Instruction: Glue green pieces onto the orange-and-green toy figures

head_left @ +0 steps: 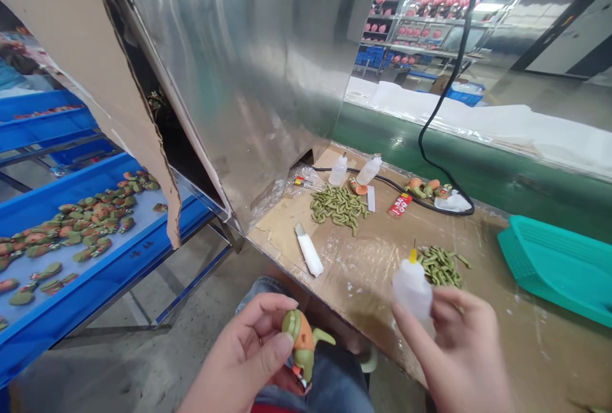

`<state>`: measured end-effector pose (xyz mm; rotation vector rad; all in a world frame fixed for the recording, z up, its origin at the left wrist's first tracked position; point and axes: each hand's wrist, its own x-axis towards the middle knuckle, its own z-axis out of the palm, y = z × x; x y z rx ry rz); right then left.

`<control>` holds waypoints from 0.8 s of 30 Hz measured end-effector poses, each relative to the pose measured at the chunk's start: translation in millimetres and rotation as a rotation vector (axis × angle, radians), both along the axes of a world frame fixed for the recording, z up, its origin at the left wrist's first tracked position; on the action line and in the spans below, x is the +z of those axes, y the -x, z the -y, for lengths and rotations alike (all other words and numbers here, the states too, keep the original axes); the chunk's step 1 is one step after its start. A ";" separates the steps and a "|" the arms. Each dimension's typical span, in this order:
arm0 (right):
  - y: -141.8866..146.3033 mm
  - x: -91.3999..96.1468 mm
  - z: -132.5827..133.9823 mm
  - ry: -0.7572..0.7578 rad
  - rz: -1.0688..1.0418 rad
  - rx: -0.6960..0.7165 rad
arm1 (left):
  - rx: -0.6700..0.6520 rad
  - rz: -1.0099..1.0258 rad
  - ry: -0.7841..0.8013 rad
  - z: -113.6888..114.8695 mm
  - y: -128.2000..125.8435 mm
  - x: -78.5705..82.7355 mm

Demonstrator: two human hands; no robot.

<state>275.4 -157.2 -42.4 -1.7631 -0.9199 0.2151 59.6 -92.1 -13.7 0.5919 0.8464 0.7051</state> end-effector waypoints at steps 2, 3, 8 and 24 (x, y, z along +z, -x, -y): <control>-25.5 -14.3 -29.4 0.048 -0.078 -0.086 | 0.017 -0.005 -0.002 -2.2 -0.3 0.1; -35.7 -19.5 -40.7 0.062 -0.079 -0.118 | 0.027 -0.008 0.000 -3.4 0.3 -0.1; -36.5 -15.0 -50.0 0.100 0.106 -0.403 | 0.117 -0.064 0.001 -12.8 6.7 -3.0; -11.9 -39.1 -124.0 0.655 0.727 -0.106 | 0.127 -0.035 -0.010 -20.4 10.2 -5.2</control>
